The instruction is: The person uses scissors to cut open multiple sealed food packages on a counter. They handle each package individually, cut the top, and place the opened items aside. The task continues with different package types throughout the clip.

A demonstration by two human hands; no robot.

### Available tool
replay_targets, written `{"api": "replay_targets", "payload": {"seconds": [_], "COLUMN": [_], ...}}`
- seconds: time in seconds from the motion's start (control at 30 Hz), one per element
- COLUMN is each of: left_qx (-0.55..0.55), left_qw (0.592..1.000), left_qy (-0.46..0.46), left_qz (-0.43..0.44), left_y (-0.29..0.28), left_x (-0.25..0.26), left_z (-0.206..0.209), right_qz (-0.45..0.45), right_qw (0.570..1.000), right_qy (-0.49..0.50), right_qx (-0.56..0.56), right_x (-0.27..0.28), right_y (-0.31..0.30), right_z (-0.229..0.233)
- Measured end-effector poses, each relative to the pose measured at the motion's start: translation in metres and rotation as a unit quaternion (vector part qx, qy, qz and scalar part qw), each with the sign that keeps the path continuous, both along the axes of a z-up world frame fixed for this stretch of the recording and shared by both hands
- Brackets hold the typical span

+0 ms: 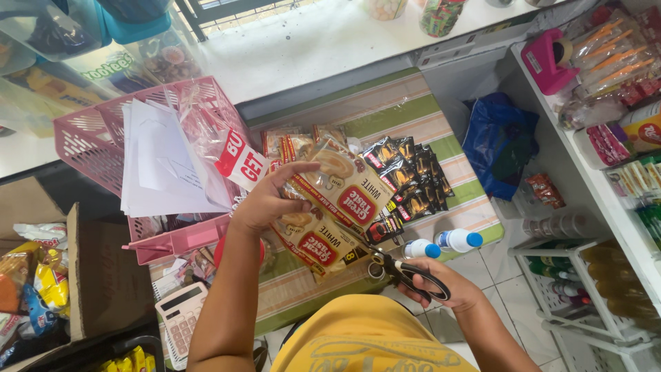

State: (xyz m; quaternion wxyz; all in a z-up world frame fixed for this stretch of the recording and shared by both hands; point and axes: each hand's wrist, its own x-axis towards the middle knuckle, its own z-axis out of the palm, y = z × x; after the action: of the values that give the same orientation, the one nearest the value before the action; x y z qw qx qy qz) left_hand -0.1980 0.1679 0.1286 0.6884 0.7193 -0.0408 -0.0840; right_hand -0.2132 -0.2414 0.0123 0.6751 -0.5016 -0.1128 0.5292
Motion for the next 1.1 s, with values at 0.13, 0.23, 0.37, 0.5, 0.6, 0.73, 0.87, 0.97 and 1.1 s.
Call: {"api": "replay_targets", "payload": {"seconds": [0.13,0.23,0.37,0.5,0.6,0.73,0.87,0.97,1.1], "left_qx": [-0.014,0.007,0.007,-0.005,-0.009,-0.052,-0.106,-0.126,-0.135], "left_qw": [1.000,1.000,1.000,1.000,1.000,0.997,0.992,0.989,0.986], "left_qy": [-0.004,-0.017,-0.004,0.002,-0.003,0.032,0.041,0.058,0.081], "left_qz": [-0.008,-0.021,-0.024,-0.021,-0.015,-0.038,-0.053,-0.053,-0.052], "left_y": [-0.004,-0.006,-0.005,-0.003,-0.002,-0.005,-0.018,-0.020,-0.019], "left_x": [-0.002,-0.001,-0.002,-0.004,-0.004,-0.004,-0.005,-0.006,-0.006], "left_z": [-0.007,-0.013,-0.018,-0.022,-0.024,-0.029,-0.040,-0.046,-0.051], "right_qz": [-0.036,-0.036,-0.027,-0.039,-0.037,-0.050,-0.044,-0.037,-0.025], "right_qw": [0.999,0.999,0.999,0.999,0.998,0.997,0.998,0.998,0.995], "right_qy": [-0.006,-0.019,-0.023,-0.005,0.000,0.008,-0.005,-0.009,-0.051], "right_qx": [-0.005,0.018,0.016,-0.038,-0.058,-0.051,-0.034,-0.045,-0.077], "right_x": [-0.005,-0.006,-0.006,-0.007,-0.007,-0.007,-0.006,-0.005,-0.002], "right_y": [0.010,0.018,0.020,0.020,0.021,0.027,0.034,0.035,0.032], "right_z": [0.000,-0.001,-0.002,-0.007,-0.010,-0.012,-0.014,-0.014,-0.010]}}
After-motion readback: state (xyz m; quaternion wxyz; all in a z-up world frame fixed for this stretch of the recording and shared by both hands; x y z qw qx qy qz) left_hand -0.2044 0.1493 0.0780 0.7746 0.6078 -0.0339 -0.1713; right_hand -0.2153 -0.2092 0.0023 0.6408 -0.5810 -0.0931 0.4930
